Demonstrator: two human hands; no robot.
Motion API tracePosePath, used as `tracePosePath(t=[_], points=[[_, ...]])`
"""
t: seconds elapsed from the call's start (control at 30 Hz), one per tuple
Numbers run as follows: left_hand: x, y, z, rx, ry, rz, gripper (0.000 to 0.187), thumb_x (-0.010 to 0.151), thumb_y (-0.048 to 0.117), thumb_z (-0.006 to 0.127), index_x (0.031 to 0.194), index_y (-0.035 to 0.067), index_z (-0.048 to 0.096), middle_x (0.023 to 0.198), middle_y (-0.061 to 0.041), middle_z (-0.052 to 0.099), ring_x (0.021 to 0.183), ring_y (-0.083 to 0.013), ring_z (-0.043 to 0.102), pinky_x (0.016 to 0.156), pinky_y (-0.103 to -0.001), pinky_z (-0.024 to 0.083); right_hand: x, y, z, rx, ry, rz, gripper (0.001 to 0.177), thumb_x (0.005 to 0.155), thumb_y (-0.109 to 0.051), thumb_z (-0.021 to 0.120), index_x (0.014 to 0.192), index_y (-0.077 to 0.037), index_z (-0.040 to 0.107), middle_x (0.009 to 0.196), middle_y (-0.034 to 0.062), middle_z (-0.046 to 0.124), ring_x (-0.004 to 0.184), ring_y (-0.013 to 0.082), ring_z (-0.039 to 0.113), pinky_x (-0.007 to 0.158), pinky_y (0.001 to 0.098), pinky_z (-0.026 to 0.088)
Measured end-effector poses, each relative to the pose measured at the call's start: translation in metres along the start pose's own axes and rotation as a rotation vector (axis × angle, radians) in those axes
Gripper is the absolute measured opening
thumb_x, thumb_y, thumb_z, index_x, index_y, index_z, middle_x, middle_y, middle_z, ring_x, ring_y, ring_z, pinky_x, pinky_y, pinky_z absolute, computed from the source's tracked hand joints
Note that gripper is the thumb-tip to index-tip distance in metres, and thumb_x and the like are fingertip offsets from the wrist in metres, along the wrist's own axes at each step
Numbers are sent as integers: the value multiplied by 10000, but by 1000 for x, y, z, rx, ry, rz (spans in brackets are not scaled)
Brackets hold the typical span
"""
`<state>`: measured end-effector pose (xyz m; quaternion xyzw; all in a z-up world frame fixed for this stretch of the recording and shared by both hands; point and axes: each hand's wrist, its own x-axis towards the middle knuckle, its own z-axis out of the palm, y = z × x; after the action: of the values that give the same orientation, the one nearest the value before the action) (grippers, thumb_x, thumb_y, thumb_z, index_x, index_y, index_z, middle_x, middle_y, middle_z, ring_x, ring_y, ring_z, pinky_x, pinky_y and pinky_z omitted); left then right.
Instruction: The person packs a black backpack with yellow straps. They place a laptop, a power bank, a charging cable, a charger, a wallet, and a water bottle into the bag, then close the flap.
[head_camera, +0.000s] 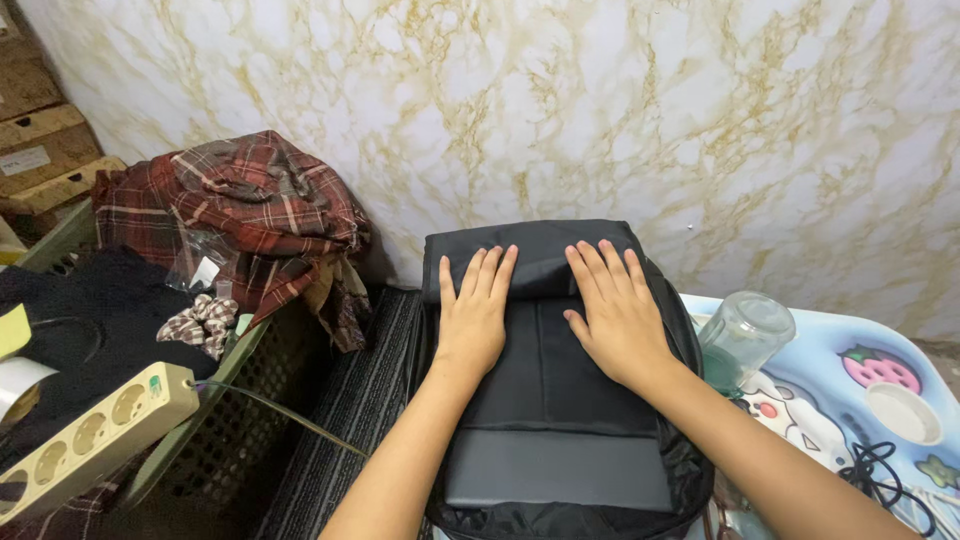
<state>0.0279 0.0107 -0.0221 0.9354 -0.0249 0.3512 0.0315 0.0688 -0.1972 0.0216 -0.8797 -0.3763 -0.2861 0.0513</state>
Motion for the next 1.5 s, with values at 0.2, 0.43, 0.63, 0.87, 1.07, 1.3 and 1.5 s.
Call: tracePosePath(t=[0.2, 0.43, 0.63, 0.87, 1.07, 1.3, 1.5], points=[[-2, 2, -10, -46, 6, 18, 788, 837, 51, 595, 1574, 69, 318, 1601, -116, 390, 1513, -265, 303, 1214, -658, 50, 1, -3, -11, 23, 0, -25, 852, 830, -281, 714, 1542, -40, 313, 1612, 165, 324, 1501, 373, 254, 1220, 532, 171], [-6, 29, -55, -238, -15, -50, 833, 820, 141, 696, 1551, 32, 310, 1609, -168, 321, 1521, -338, 237, 1162, -726, -23, -6, -9, -48, 270, 71, 3, 889, 808, -209, 745, 1544, -1, 291, 1612, 208, 308, 1517, 386, 235, 1221, 504, 183], [-28, 77, -98, -412, -21, -72, 734, 908, 189, 681, 1542, 29, 348, 1600, -249, 307, 1521, -420, 221, 1171, -710, 20, -49, -10, -93, 486, 87, 85, 880, 780, -186, 762, 1533, -27, 336, 1580, 205, 377, 1452, 377, 353, 1162, 460, 303], [-50, 158, -141, -742, -84, -102, 635, 926, 126, 654, 1504, 16, 413, 1524, -260, 399, 1438, -456, 347, 1182, -531, 270, -125, 11, -141, 562, 149, 269, 805, 762, -195, 800, 1470, -42, 451, 1429, 173, 513, 1318, 362, 485, 1081, 442, 386], [-58, 241, -155, -909, -96, 5, 550, 933, 91, 655, 1453, 17, 491, 1418, -238, 504, 1338, -425, 482, 1103, -461, 407, -196, 43, -176, 593, 139, 567, 795, 716, -173, 822, 1443, -121, 505, 1291, 66, 599, 1059, 215, 579, 875, 356, 497], [-67, 337, -138, -1096, -218, 122, 510, 938, 74, 656, 1427, 11, 524, 1331, -226, 551, 1279, -411, 529, 1090, -463, 426, -277, 98, -203, 491, 244, 618, 821, 692, -160, 816, 1450, -107, 505, 1276, 57, 613, 1032, 207, 562, 844, 331, 493], [-81, 417, -105, -1159, -408, 93, 541, 940, 83, 645, 1451, -8, 495, 1280, -233, 562, 1221, -414, 538, 1056, -473, 441, -336, 153, -185, 319, 246, 721, 841, 684, -211, 836, 1447, -82, 507, 1294, 115, 585, 1050, 264, 569, 980, 420, 444]])
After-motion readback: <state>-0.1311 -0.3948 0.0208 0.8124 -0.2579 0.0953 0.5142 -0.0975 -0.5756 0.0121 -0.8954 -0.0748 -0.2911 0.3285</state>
